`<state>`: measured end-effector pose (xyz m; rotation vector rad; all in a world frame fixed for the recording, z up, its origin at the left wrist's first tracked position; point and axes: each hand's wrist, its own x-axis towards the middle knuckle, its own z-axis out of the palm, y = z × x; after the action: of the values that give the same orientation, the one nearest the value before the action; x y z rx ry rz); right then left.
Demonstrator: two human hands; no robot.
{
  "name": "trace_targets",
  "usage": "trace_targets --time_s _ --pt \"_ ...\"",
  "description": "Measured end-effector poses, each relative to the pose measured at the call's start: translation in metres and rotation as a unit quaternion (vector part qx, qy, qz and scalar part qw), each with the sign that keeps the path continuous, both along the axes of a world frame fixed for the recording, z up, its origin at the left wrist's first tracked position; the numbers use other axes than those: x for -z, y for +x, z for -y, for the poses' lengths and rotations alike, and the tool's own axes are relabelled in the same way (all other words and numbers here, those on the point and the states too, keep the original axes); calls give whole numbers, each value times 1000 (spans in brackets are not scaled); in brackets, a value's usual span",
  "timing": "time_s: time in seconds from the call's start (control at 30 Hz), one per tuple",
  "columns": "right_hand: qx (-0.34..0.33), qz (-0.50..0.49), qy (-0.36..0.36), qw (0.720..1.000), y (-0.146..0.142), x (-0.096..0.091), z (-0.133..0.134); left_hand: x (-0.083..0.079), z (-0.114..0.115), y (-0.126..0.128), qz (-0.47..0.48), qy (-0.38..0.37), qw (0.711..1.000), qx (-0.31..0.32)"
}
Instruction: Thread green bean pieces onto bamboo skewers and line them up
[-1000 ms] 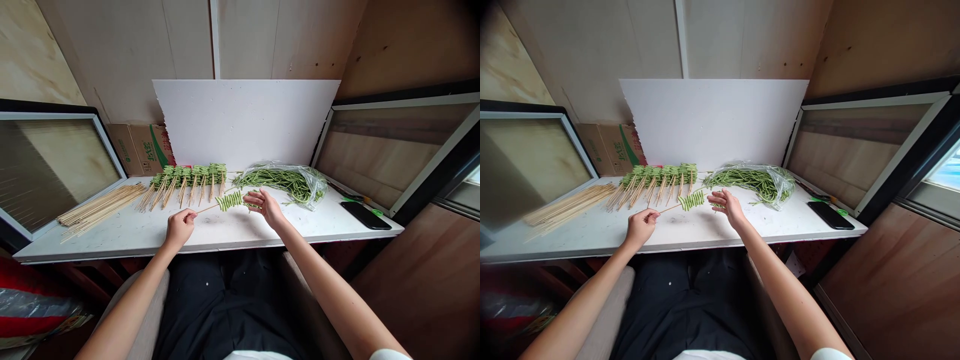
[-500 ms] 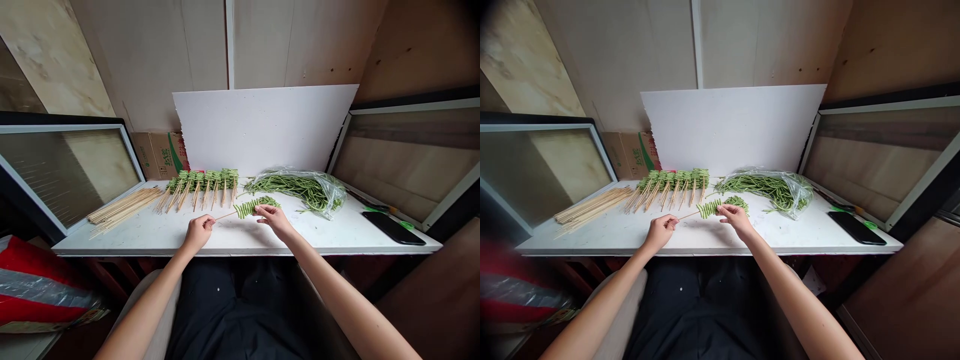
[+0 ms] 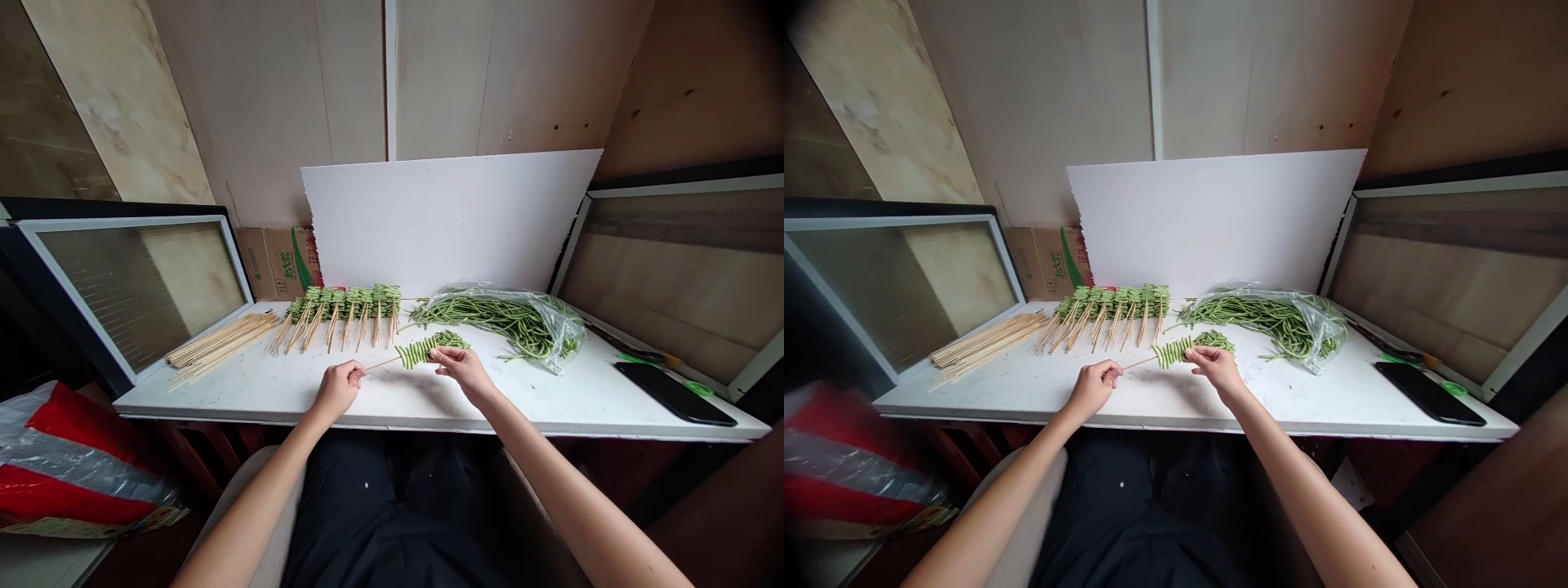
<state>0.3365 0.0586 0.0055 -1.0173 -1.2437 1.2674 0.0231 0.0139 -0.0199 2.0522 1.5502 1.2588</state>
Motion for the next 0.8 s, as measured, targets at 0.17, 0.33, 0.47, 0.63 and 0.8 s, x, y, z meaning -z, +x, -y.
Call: trace_targets --time_s 0.17,0.33,0.47,0.63,0.8 --pt "-8 -11 -35 999 0 -4 2 1 -1 1 6 -3 1000 -8" --pt "13 -51 -65 997 -2 -7 5 2 -1 3 12 -5 1000 -2" --pt "24 -49 -64 996 -3 -4 3 2 0 6 23 -14 1000 2" --pt "52 -15 -48 997 6 -4 -3 -14 4 -4 -25 -58 997 45" --pt "69 -18 -40 997 18 -10 -6 -29 9 -19 -102 -106 987 70"
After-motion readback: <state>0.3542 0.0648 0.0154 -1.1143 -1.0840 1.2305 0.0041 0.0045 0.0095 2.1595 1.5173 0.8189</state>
